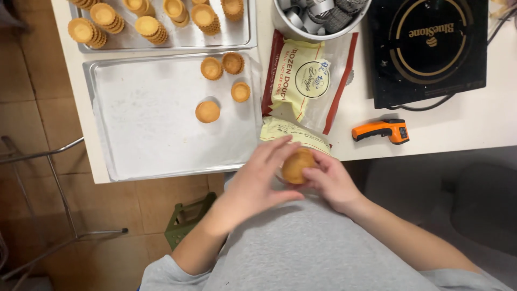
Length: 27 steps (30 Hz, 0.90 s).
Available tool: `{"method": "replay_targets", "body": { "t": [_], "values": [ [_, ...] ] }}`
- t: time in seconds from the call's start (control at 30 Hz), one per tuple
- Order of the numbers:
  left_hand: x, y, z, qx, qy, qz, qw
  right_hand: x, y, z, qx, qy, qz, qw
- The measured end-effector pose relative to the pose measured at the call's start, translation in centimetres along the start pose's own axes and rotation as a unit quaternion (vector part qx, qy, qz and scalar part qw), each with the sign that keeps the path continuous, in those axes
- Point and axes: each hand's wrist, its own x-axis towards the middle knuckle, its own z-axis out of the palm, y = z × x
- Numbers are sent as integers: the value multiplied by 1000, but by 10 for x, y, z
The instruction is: Organizing and putting away bakery supplies including tart shells and frozen dough bags.
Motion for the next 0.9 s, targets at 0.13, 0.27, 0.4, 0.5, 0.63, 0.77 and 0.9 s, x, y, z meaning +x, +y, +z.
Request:
{"method": "replay_targets", "body": {
  "t": [0.13, 0.27, 0.4, 0.5, 0.63, 0.77, 0.9],
  "values": [
    [7, -60, 5, 64, 15, -1, 998, -20, 3, -40, 79, -30, -28, 996],
    [24, -89, 16, 203, -88, 17, 975, -28, 6, -50, 119, -31, -29, 992],
    [47, -94, 25, 191, -74, 8, 979, -17, 6, -42, -78, -1, -21, 997],
    [61, -93, 32, 190, -41, -25, 981, -5, -9, -24, -354, 99, -107, 924],
    [73, -89, 38, 169, -36, -22, 985, 13, -29, -22, -550, 136, -195, 801],
    [79, -86, 46, 173, -36, -32, 984, 50, -6, -49, -774, 87, -56, 625],
    [77, -81, 47, 159, -32, -51, 985, 65, 3, -47, -874, 44, 48, 481]
  ]
}}
